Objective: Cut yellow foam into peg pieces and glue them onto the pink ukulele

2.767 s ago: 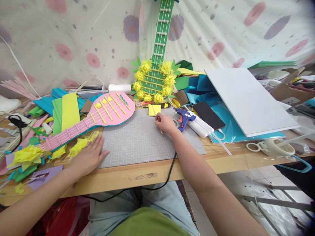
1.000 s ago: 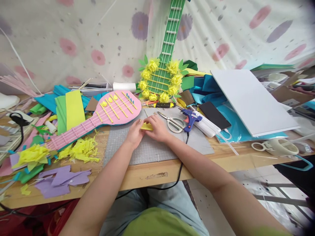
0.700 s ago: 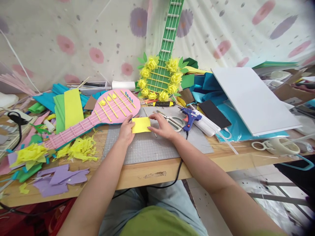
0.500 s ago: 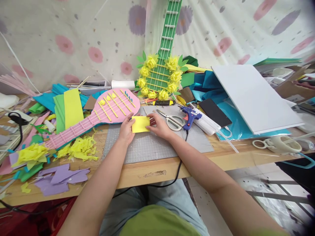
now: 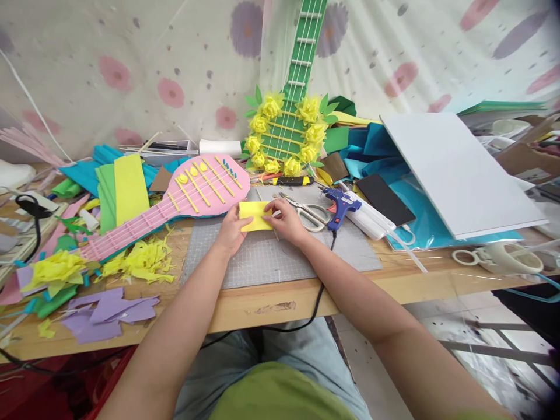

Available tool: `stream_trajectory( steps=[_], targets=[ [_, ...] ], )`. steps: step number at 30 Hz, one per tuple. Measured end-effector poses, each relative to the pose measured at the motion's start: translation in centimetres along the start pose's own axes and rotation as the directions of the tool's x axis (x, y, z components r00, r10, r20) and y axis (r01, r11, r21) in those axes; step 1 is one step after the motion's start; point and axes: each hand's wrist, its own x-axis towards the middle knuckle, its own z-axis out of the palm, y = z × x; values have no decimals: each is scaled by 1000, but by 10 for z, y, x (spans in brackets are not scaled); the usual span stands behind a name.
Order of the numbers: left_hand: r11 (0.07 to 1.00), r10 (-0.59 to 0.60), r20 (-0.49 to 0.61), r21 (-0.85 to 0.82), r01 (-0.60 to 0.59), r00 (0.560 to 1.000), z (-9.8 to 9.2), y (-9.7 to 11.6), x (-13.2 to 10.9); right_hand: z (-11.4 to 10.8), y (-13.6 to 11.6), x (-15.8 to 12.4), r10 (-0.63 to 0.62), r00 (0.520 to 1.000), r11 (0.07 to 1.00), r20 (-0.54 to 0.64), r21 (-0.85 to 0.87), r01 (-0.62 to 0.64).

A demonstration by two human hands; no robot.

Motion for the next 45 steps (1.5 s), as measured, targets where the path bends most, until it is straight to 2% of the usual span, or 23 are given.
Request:
stream_trajectory(
  steps=[4,7,9,11,13,15,17,19,21,24,27,29,31,36,39,41,43,44,45],
  targets=[
    [999,-53,-57,-3,53,997,-2,3,1,1,-2,-1,-70,997,998,14,9,70],
    [996,6,-132,91,6,991,-5,2,3,-2,-4,0,-134,990,991,30,0,134],
    [989,82,-190,141,-55,978,-8,0,4,-9,-5,1,-126,992,988,5,-89,126],
    [981,150,-248,155,-114,957,-9,-2,6,-21,-5,2,-63,995,957,-71,-287,40],
    [983,163,-298,124,-131,940,-9,-4,8,-35,-3,2,36,989,828,-140,-550,-108],
    [993,120,-318,56,-108,941,-9,-6,11,-47,1,2,183,974,654,-133,-723,-222],
    [996,92,-295,26,-88,951,-9,-6,12,-53,4,1,292,950,529,-114,-808,-260],
    [989,108,-242,126,-80,964,-10,-6,11,-55,7,1,350,930,454,-115,-847,-276],
    [929,160,-182,360,-86,970,-12,-4,8,-54,8,1,384,914,402,-133,-867,-295],
    [706,251,-82,697,-125,965,-17,0,4,-52,7,3,398,904,358,-155,-881,-308],
    [540,273,17,825,-168,962,-23,4,5,-54,4,4,360,919,397,-163,-864,-309],
    [503,253,56,845,-180,966,-27,4,8,-55,3,4,318,932,460,-174,-831,-313],
    [503,224,68,846,-175,972,-31,4,12,-56,4,5,278,941,549,-192,-772,-320],
    [518,181,88,838,-171,980,-33,4,14,-55,17,8,224,939,798,-261,-504,-331],
    [436,173,131,878,-195,976,-32,6,11,-55,26,11,204,913,904,-353,-289,-314],
    [380,168,128,907,-184,977,-31,7,10,-55,29,14,194,900,972,-391,-46,-230],
    [365,183,87,919,-150,979,-30,7,10,-55,27,17,212,893,961,-398,252,-115],
    [393,203,55,910,-132,978,-29,7,10,-54,25,18,232,896,919,-379,387,-74],
    [460,228,10,880,-116,974,-28,6,11,-53,22,18,252,904,866,-344,497,-52]
  ],
)
